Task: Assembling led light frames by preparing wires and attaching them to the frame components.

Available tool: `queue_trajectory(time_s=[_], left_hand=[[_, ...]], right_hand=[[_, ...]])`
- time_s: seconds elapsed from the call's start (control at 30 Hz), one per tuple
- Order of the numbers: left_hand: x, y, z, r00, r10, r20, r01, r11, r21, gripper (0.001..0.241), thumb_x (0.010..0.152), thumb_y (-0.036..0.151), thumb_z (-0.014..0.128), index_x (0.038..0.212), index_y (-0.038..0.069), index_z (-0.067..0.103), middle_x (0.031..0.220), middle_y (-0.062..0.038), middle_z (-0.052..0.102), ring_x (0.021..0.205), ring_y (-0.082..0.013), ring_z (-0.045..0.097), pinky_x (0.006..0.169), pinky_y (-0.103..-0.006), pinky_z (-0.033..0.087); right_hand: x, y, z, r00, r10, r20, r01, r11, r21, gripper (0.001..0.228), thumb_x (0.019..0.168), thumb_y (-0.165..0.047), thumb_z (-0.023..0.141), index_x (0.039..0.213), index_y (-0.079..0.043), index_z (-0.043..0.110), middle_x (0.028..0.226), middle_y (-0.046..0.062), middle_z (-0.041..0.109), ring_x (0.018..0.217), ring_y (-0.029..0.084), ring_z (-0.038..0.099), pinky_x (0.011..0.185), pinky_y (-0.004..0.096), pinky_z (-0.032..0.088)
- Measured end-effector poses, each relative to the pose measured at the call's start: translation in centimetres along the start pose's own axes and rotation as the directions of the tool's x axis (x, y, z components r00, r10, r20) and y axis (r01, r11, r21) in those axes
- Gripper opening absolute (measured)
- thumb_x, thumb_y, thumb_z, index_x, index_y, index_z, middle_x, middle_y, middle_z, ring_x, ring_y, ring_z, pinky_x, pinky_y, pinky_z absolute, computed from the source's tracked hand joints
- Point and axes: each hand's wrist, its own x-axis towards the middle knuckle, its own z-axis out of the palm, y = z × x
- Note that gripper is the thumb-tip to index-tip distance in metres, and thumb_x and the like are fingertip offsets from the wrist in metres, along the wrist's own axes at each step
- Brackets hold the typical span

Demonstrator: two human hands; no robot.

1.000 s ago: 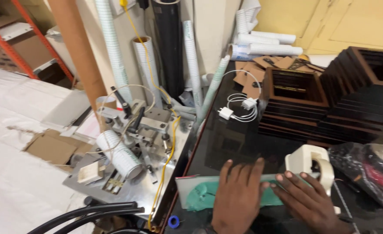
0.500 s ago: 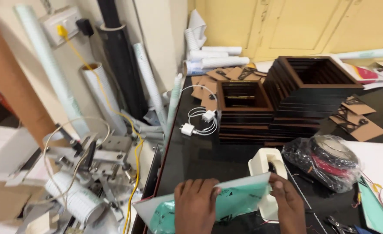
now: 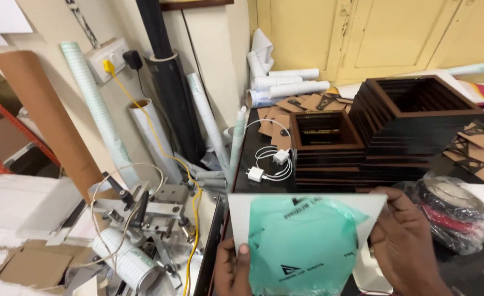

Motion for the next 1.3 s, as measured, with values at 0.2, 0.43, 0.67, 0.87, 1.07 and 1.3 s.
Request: queue_trajectory(time_s=[0.2, 0.43, 0.67, 0.87, 1.07, 1.3], left_hand=[[-1.2, -0.1, 0.4, 0.993, -0.074, -0.094, 0.076, 0.997, 0.026, 0.031, 0.097, 0.01, 0.06, 0.125, -0.001, 0.055, 0.112, -0.019, 0.07, 0.1, -0.0205, 0.066, 0.089, -0.0334, 0.051], [-1.8, 2.1, 2.4, 0.971, 0.193, -0.141, -0.178, 0.978, 0.111, 0.039, 0.097, 0.004, 0.062, 0.13, 0.002, 0.041, 0.128, -0.021, 0.056, 0.119, -0.0259, 0.059, 0.103, -0.0384, 0.046], [-1.8, 10.1, 6.8, 0.888, 0.46, 0.0, -0.423, 0.814, 0.398, 0.046, 0.088, 0.015, 0.079, 0.127, 0.006, 0.055, 0.142, -0.017, 0.048, 0.128, -0.0299, 0.058, 0.105, -0.0419, 0.05], [-1.5, 8.5, 7.1, 0.682, 0.714, 0.158, -0.623, 0.453, 0.638, 0.048, 0.082, 0.013, 0.088, 0.122, 0.012, 0.061, 0.142, -0.013, 0.043, 0.135, -0.0341, 0.055, 0.104, -0.043, 0.054], [-1.7, 7.1, 6.0, 0.658, 0.733, 0.173, -0.667, 0.461, 0.585, 0.033, 0.088, 0.008, 0.083, 0.114, 0.006, 0.063, 0.142, -0.013, 0.042, 0.136, -0.0341, 0.056, 0.1, -0.0404, 0.058], [-1.1, 7.6, 4.0, 0.815, 0.528, 0.238, -0.566, 0.641, 0.518, 0.014, 0.089, 0.002, 0.078, 0.098, 0.003, 0.066, 0.148, -0.018, 0.043, 0.131, -0.0336, 0.063, 0.099, -0.0407, 0.056]], right_hand=[[-0.2, 3.8, 0.5, 0.997, -0.079, -0.005, 0.079, 0.991, 0.105, 0.033, 0.113, -0.028, 0.05, 0.121, 0.003, 0.058, 0.104, 0.01, 0.067, 0.096, 0.018, 0.067, 0.091, 0.036, 0.056], [-0.1, 5.1, 1.8, 0.941, -0.327, 0.088, 0.319, 0.943, 0.093, 0.026, 0.113, -0.019, 0.063, 0.126, 0.001, 0.051, 0.107, 0.008, 0.062, 0.102, 0.015, 0.064, 0.099, 0.031, 0.055], [-3.0, 2.8, 4.6, 0.747, -0.591, 0.304, 0.656, 0.583, -0.48, 0.037, 0.094, -0.019, 0.074, 0.122, -0.003, 0.057, 0.139, 0.016, 0.056, 0.13, 0.025, 0.064, 0.106, 0.036, 0.058], [-3.5, 4.0, 3.7, 0.547, -0.675, 0.495, 0.734, 0.104, -0.671, 0.033, 0.082, -0.015, 0.084, 0.111, -0.006, 0.071, 0.147, 0.014, 0.047, 0.14, 0.034, 0.055, 0.109, 0.043, 0.053], [-4.0, 4.6, 3.0, 0.476, -0.711, 0.517, 0.753, 0.026, -0.657, 0.027, 0.084, -0.013, 0.081, 0.105, -0.005, 0.067, 0.147, 0.014, 0.045, 0.145, 0.04, 0.048, 0.115, 0.051, 0.048], [-3.8, 5.4, 2.3, 0.596, -0.656, 0.463, 0.713, 0.168, -0.681, 0.016, 0.088, -0.008, 0.079, 0.097, -0.007, 0.065, 0.151, 0.009, 0.047, 0.152, 0.034, 0.048, 0.119, 0.046, 0.05]])
